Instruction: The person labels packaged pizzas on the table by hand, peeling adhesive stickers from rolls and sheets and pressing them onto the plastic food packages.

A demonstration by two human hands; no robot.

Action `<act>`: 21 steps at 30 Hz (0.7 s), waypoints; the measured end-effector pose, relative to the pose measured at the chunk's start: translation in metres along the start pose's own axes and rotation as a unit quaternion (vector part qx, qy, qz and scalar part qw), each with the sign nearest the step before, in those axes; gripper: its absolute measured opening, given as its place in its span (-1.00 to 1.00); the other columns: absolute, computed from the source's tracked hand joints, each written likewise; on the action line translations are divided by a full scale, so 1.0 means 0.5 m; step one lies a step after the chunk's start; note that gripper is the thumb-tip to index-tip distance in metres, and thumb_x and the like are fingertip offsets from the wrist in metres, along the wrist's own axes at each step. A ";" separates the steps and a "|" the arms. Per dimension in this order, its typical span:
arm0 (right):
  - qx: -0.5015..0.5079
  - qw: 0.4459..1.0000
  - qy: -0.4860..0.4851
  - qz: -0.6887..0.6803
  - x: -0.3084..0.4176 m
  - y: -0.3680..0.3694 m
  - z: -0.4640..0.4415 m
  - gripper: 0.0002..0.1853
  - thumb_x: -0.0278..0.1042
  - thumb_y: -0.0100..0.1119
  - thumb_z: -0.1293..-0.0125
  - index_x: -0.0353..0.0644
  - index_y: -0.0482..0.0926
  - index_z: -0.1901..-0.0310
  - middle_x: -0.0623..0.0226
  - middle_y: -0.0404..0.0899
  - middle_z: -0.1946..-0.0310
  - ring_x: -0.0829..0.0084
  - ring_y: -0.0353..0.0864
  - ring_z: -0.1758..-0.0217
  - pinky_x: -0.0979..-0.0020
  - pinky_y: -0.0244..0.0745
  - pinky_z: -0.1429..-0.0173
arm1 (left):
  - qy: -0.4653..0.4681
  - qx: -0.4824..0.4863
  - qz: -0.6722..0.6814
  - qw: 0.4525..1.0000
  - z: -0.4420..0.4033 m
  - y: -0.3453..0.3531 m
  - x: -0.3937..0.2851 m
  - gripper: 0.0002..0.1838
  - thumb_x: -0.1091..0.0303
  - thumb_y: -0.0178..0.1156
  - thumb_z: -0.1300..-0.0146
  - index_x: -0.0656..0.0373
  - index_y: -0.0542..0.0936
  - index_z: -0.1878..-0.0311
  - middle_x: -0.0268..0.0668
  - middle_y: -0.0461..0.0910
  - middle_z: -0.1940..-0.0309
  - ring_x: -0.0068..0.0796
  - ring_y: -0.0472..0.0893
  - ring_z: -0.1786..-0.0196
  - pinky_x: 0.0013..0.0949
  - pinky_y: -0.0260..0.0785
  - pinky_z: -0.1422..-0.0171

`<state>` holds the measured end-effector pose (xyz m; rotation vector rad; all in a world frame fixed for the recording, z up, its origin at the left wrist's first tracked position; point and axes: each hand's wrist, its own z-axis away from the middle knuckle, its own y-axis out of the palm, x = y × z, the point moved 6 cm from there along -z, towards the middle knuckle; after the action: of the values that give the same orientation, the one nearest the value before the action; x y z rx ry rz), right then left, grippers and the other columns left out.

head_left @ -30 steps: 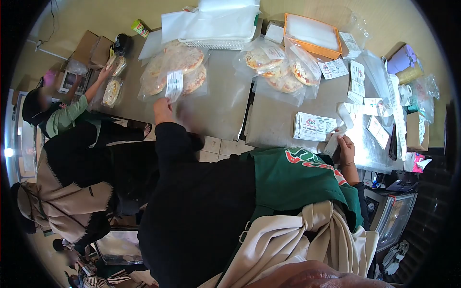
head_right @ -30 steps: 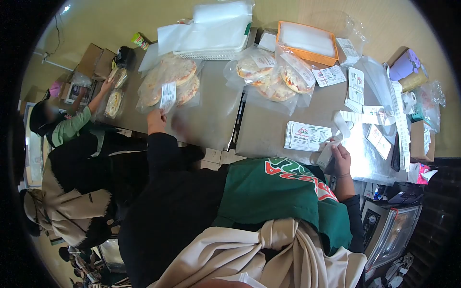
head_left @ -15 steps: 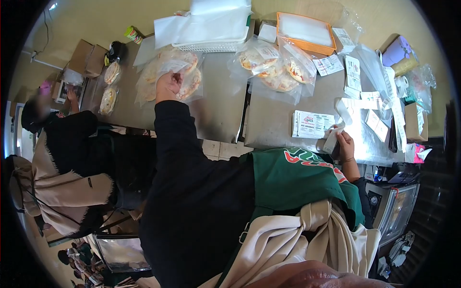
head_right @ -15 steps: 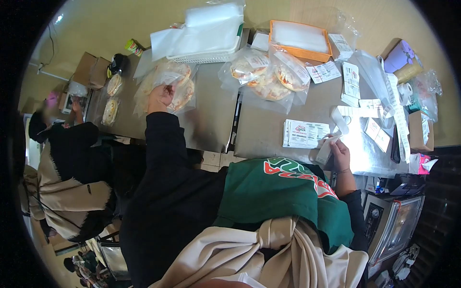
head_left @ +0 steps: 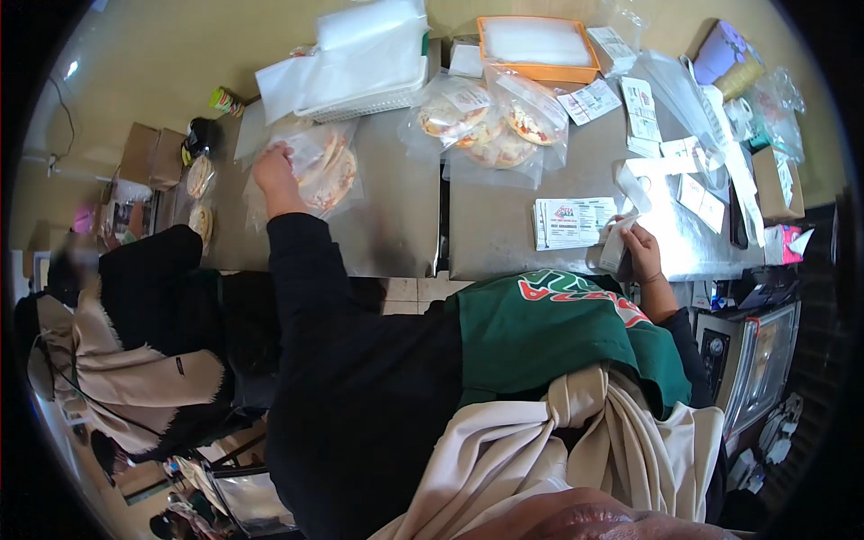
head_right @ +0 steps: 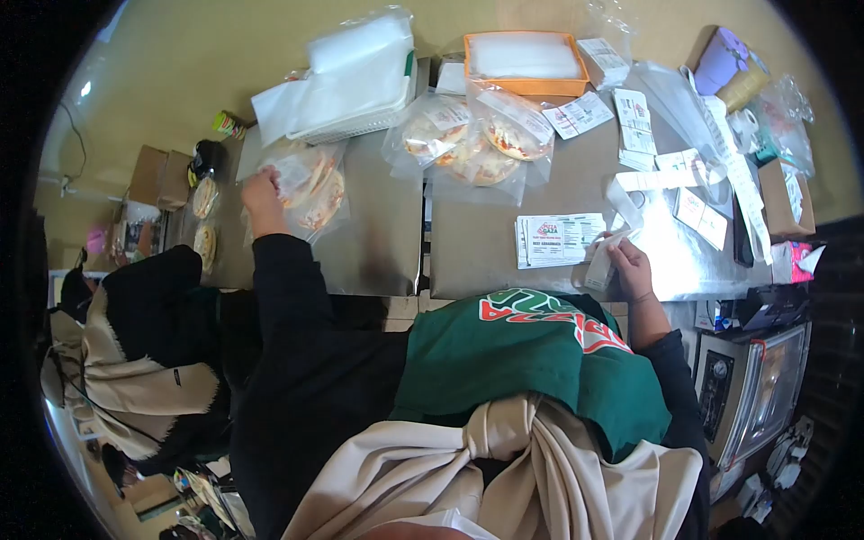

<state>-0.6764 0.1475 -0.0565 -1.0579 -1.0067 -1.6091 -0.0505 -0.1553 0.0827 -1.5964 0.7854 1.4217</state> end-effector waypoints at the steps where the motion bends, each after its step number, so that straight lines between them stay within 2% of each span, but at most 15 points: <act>1: 0.002 1.000 -0.003 0.000 -0.008 -0.003 -0.003 -0.69 -0.33 0.03 -0.27 -0.39 0.51 0.07 0.25 0.53 0.10 0.49 0.47 0.06 0.49 0.32 -0.08 | 0.029 -0.006 -0.016 0.999 0.011 0.012 -0.048 -0.94 0.46 0.15 -0.07 0.24 0.54 0.43 -0.33 0.52 0.59 -0.58 0.41 0.62 -0.52 0.15 0.59; 2: 0.006 1.000 -0.006 0.001 -0.012 -0.007 -0.005 -0.70 -0.33 0.03 -0.26 -0.39 0.52 0.09 0.25 0.52 0.08 0.48 0.46 0.05 0.49 0.32 -0.08 | 0.057 -0.014 -0.031 0.998 0.028 0.025 -0.098 -0.95 0.47 0.14 -0.07 0.24 0.54 0.43 -0.32 0.53 0.58 -0.59 0.42 0.61 -0.52 0.16 0.59; 5: 0.015 1.000 -0.006 0.015 -0.012 -0.009 -0.005 -0.73 -0.34 0.03 -0.26 -0.36 0.55 0.13 0.24 0.48 0.03 0.48 0.44 0.03 0.48 0.29 -0.09 | 0.086 -0.023 0.037 0.995 0.104 0.069 -0.225 -0.94 0.49 0.12 -0.09 0.26 0.54 0.43 -0.30 0.54 0.57 -0.58 0.44 0.61 -0.54 0.18 0.57; 8: 0.017 0.999 -0.023 0.028 -0.015 -0.012 -0.007 -0.74 -0.34 0.03 -0.26 -0.34 0.56 0.14 0.25 0.48 0.03 0.49 0.43 0.03 0.49 0.28 -0.09 | 0.075 0.039 0.076 0.994 0.185 0.123 -0.327 -0.92 0.48 0.10 -0.12 0.29 0.53 0.40 -0.29 0.54 0.55 -0.54 0.46 0.57 -0.52 0.25 0.52; 11: 0.017 0.999 -0.032 0.028 -0.014 -0.013 -0.008 -0.75 -0.35 0.03 -0.26 -0.34 0.56 0.15 0.27 0.48 0.03 0.51 0.43 0.03 0.49 0.28 -0.09 | 0.036 0.092 0.179 0.979 0.234 0.212 -0.367 -0.90 0.45 0.09 -0.16 0.29 0.52 0.36 -0.29 0.52 0.55 -0.51 0.46 0.56 -0.51 0.28 0.51; 14: 0.025 0.999 -0.032 0.022 -0.002 -0.005 -0.001 -0.77 -0.36 0.03 -0.26 -0.33 0.56 0.18 0.33 0.49 0.08 0.54 0.42 0.07 0.51 0.30 -0.05 | 0.007 0.143 0.282 0.949 0.259 0.332 -0.355 -0.90 0.42 0.09 -0.19 0.24 0.48 0.27 -0.33 0.50 0.46 -0.52 0.45 0.46 -0.50 0.29 0.45; 16: 0.034 0.998 -0.040 0.042 -0.004 -0.008 -0.004 -0.78 -0.36 0.03 -0.26 -0.32 0.56 0.18 0.34 0.49 0.11 0.56 0.42 0.09 0.51 0.30 -0.03 | -0.024 0.144 0.340 0.929 0.269 0.421 -0.317 -0.87 0.43 0.07 -0.18 0.29 0.51 0.40 -0.30 0.48 0.59 -0.49 0.41 0.62 -0.48 0.29 0.55; 17: 0.048 0.993 -0.060 0.091 -0.018 -0.018 -0.013 -0.67 -0.37 -0.01 -0.28 -0.33 0.43 -0.04 0.33 0.56 0.18 0.54 0.47 0.10 0.50 0.32 -0.07 | -0.048 0.156 0.357 0.920 0.270 0.466 -0.281 -0.86 0.43 0.07 -0.18 0.27 0.50 0.45 -0.29 0.47 0.61 -0.48 0.41 0.63 -0.47 0.28 0.54; 18: 0.047 0.993 -0.064 0.088 -0.018 -0.021 -0.012 -0.68 -0.37 -0.01 -0.28 -0.33 0.44 -0.03 0.33 0.55 0.16 0.54 0.47 0.08 0.50 0.32 -0.08 | -0.072 0.168 0.373 0.910 0.275 0.503 -0.240 -0.84 0.43 0.07 -0.18 0.25 0.49 0.50 -0.29 0.47 0.63 -0.48 0.40 0.64 -0.47 0.28 0.54; 20: 0.043 0.993 -0.074 0.080 -0.016 -0.016 -0.011 -0.70 -0.37 -0.01 -0.28 -0.34 0.47 0.01 0.33 0.53 0.12 0.53 0.45 0.06 0.51 0.30 -0.09 | -0.098 0.193 0.299 0.929 0.305 0.558 -0.162 -0.78 0.41 0.06 -0.17 0.21 0.45 0.59 -0.30 0.45 0.66 -0.48 0.40 0.67 -0.48 0.26 0.56; 21: 0.039 0.993 -0.084 0.077 -0.010 -0.012 -0.009 -0.73 -0.36 0.02 -0.27 -0.33 0.50 0.07 0.33 0.52 0.13 0.54 0.44 0.06 0.51 0.29 -0.08 | -0.126 0.202 0.254 0.937 0.322 0.575 -0.120 -0.78 0.39 0.06 -0.18 0.21 0.45 0.57 -0.30 0.45 0.67 -0.48 0.39 0.68 -0.48 0.26 0.56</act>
<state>-0.6823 0.1461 -0.0631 -1.2023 -1.0620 -1.3637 -0.3855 -0.1471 0.0894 -0.9056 1.2977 1.6431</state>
